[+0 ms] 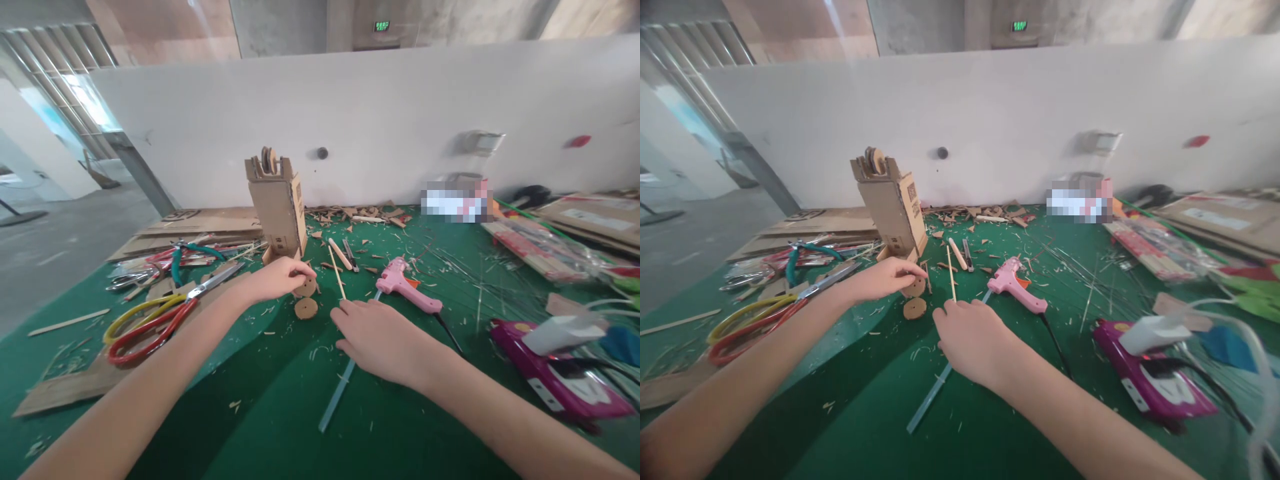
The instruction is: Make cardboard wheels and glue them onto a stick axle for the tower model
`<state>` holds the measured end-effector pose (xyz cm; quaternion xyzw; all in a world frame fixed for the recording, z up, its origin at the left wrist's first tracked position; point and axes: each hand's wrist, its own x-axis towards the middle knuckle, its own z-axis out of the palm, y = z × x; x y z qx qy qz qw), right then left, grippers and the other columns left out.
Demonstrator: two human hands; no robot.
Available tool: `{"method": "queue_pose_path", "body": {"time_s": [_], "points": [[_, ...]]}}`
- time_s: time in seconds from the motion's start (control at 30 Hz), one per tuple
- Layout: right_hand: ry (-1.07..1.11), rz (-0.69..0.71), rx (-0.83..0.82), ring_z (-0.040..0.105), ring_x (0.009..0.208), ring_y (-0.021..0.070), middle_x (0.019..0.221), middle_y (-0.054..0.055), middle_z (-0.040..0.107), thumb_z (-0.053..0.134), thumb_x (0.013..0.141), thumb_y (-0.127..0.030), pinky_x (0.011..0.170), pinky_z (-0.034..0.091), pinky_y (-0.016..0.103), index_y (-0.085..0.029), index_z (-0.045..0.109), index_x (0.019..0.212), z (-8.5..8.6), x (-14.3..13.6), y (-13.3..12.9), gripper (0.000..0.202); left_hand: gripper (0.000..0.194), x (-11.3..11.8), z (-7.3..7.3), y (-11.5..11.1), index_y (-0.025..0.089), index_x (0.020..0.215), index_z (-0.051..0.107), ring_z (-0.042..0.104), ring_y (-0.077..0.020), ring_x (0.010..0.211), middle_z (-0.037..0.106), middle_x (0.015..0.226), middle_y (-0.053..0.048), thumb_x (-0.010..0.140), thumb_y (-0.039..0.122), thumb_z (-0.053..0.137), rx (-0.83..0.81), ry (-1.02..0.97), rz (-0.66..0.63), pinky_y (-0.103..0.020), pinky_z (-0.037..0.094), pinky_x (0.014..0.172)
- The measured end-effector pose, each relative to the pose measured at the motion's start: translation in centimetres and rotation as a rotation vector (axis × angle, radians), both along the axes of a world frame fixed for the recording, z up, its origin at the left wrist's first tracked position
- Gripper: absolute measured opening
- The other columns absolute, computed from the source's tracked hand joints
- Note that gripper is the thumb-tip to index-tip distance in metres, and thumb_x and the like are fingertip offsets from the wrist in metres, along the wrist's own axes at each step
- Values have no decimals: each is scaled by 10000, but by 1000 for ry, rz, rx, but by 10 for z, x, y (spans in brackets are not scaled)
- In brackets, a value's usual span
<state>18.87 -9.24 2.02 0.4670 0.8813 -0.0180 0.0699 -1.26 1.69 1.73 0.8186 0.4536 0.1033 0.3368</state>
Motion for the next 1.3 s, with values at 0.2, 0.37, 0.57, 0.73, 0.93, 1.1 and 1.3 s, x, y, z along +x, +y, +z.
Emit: {"method": "queue_pose_path", "body": {"time_s": [0.2, 0.37, 0.57, 0.73, 0.93, 1.1, 1.3], "points": [[-31, -93, -118, 685, 721, 294, 813, 92, 698, 550, 888, -292, 555, 441, 332, -147, 614, 955, 12, 11, 8, 172, 383, -2, 1, -1, 220, 1169, 632, 633, -231, 1060, 638, 1240, -73, 825, 372, 559, -121, -124, -13, -307, 520, 838], [332, -269, -41, 672, 706, 240, 841, 88, 701, 497, 918, -352, 547, 427, 301, -164, 580, 987, 3, 7, 22, 217, 321, 4, 1, -6, 182, 1083, 628, 654, -226, 970, 658, 1112, -89, 789, 309, 597, -211, -225, -16, -324, 548, 778], [979, -374, -225, 676, 680, 159, 882, 57, 689, 499, 896, -238, 505, 499, 241, -182, 568, 950, -24, -2, 40, 104, 285, 19, 1, -19, 173, 1051, 614, 650, -211, 955, 663, 1051, -87, 774, 241, 606, -268, -356, -12, -349, 538, 812], [1212, -458, -343, 670, 615, 152, 771, 35, 654, 539, 863, -206, 467, 548, 244, -182, 533, 891, -34, -4, 43, 37, 334, 25, 1, -25, 173, 1089, 590, 638, -212, 963, 635, 1078, -103, 761, 225, 621, -231, -408, 46, -338, 556, 762], [1286, -431, -374, 643, 565, 133, 715, 11, 626, 549, 846, -182, 446, 556, 243, -182, 526, 851, -40, -5, 46, 23, 266, 26, 1, -26, 163, 1027, 598, 652, -192, 906, 672, 999, -75, 761, 180, 599, -264, -442, 25, -352, 557, 786], [1310, -450, -415, 641, 574, 125, 718, 9, 617, 548, 853, -183, 459, 571, 241, -171, 531, 863, -44, -4, 49, 23, 254, 29, -6, -26, 178, 1048, 598, 637, -195, 926, 652, 1012, -69, 796, 208, 602, -255, -452, 23, -341, 566, 754], [1308, -450, -351, 649, 590, 124, 723, 13, 634, 560, 850, -176, 482, 567, 231, -161, 558, 858, -44, 0, 51, 17, 456, 36, -14, -28, 171, 1221, 506, 639, -181, 877, 598, 1058, -101, 796, 216, 666, -415, -628, 227, -378, 592, 747]]}}
